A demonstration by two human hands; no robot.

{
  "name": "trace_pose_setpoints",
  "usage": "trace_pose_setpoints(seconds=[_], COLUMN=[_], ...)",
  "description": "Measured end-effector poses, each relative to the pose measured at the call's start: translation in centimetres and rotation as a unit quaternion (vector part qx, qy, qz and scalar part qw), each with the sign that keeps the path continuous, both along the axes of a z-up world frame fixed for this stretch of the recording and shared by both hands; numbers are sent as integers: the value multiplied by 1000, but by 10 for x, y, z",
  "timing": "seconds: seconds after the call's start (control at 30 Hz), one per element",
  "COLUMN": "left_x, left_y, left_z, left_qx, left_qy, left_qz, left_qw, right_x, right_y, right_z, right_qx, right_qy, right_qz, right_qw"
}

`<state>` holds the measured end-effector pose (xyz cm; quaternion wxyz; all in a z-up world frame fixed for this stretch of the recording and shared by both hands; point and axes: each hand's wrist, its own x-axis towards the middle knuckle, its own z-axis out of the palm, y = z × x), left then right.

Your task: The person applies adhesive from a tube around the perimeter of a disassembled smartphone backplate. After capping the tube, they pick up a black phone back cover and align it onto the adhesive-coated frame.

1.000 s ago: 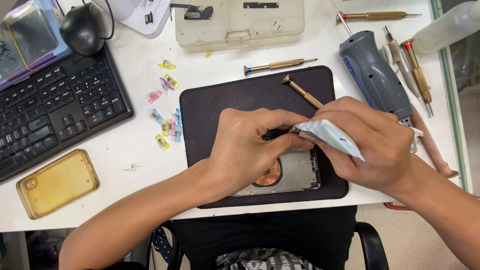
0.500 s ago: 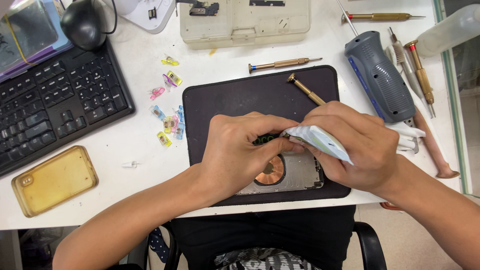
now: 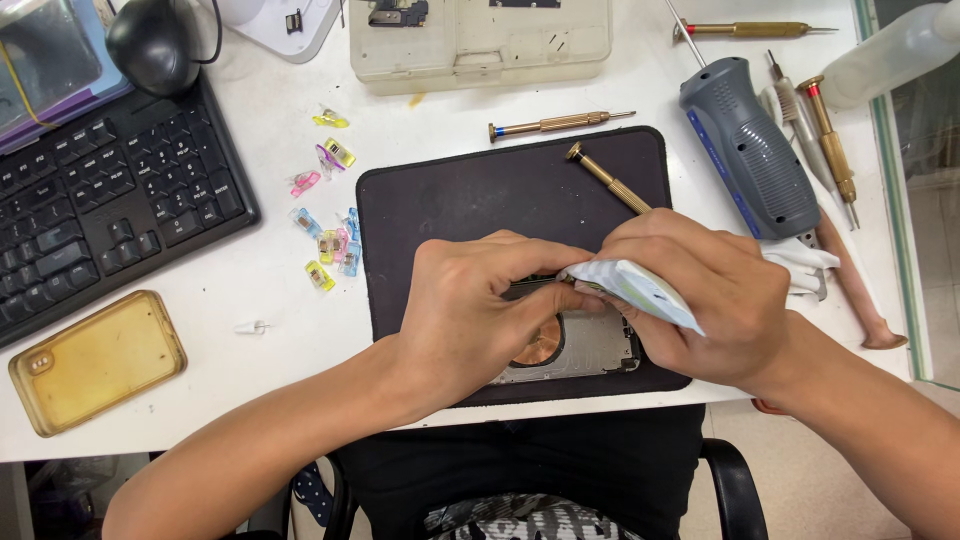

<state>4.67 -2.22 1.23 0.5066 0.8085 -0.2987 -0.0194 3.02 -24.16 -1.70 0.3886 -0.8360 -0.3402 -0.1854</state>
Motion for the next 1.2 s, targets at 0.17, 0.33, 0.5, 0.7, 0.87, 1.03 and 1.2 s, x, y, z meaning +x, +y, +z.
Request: trace_pose_setpoints(seconds=[0.17, 0.33, 0.5, 0.7, 0.87, 1.03, 1.2], left_x=[-4, -6, -10, -15, -17, -20, -17], left_y=[-4, -3, -2, -4, -3, -3, -3], left_z=[-1, 1, -1, 1, -2, -4, -2], left_qx=[16, 9, 13, 26, 14, 4, 1], left_qy=[100, 61, 47, 84, 75, 80, 71], left_qz=[20, 10, 1, 11, 5, 1, -5], left_qw=[995, 998, 999, 996, 997, 997, 997], right_x=[-2, -7, -9, -12, -15, -15, -14], right_y=[-2, -1, -1, -2, -3, -4, -3], right_z=[1, 1, 4, 2, -1, -3, -2], right_qx=[10, -3, -17, -13, -19, -13, -13], right_qy=[35, 19, 25, 29, 26, 39, 33], right_qz=[1, -12, -6, -2, 1, 7, -1], right_qw=[999, 1000, 1000, 999, 999, 999, 999])
